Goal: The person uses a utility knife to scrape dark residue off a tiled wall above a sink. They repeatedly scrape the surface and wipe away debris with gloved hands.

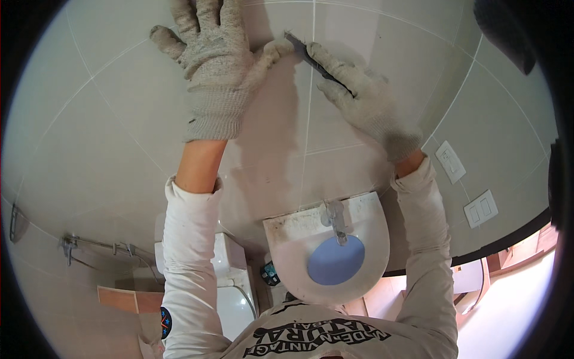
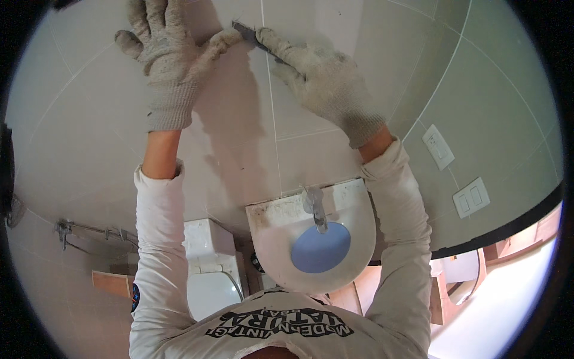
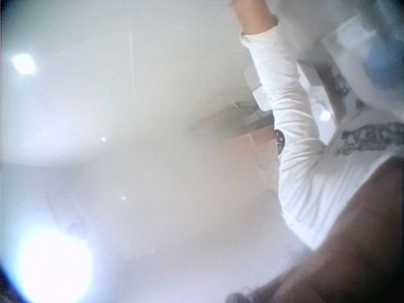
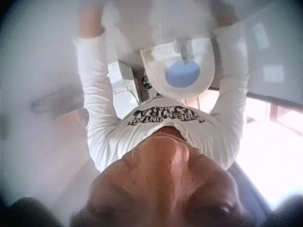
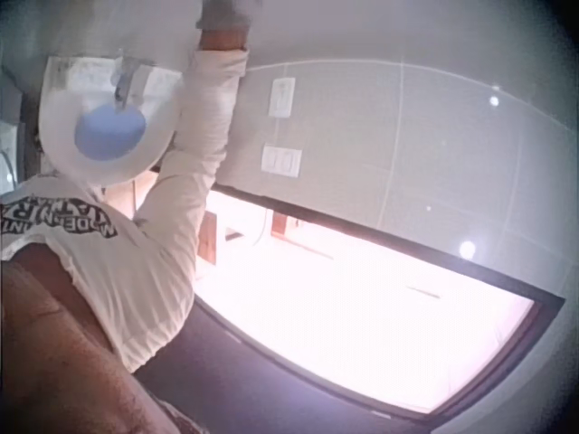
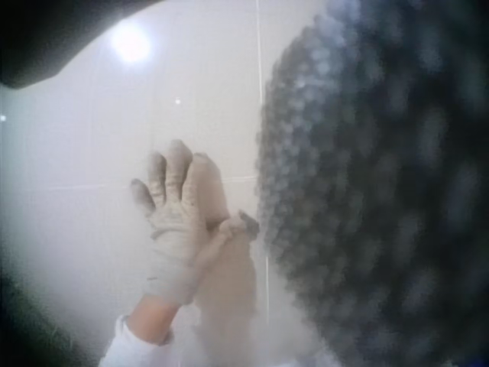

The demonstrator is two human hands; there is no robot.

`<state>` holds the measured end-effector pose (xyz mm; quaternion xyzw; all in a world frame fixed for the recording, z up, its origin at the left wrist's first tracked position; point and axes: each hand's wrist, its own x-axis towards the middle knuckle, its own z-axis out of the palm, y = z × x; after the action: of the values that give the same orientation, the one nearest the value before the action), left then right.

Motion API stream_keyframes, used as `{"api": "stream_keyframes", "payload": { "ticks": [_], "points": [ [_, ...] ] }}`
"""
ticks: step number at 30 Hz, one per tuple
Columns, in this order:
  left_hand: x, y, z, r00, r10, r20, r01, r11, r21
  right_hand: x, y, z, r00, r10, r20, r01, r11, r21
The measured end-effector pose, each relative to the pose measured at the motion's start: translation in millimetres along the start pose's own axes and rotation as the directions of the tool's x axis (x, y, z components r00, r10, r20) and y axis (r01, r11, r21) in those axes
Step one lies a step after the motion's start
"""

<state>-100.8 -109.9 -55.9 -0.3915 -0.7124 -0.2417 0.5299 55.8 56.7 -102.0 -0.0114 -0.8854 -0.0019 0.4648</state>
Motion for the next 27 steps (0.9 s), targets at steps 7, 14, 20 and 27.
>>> {"api": "stream_keyframes", "payload": {
  "ticks": [7, 14, 20, 27],
  "points": [
    [7, -4, -10, 0.999, 0.030, -0.020, -0.025, 0.982, 0.189, 4, 3, 7, 0.991, 0.099, 0.086, -0.101, 0.995, 0.017],
    [4, 22, 23, 0.950, 0.313, -0.019, -0.309, 0.944, 0.116, -44, 28, 30, 0.889, 0.395, -0.233, -0.165, 0.750, 0.640],
    [-85, 22, 49, 0.615, 0.780, 0.116, -0.748, 0.623, -0.228, -79, 1, 28, 0.784, 0.620, 0.037, -0.373, 0.422, 0.826],
    [-76, 14, 27, 0.826, 0.549, -0.130, -0.564, 0.795, -0.225, -44, -11, 11, 0.877, 0.447, 0.176, -0.458, 0.668, 0.587]
  ]
}}
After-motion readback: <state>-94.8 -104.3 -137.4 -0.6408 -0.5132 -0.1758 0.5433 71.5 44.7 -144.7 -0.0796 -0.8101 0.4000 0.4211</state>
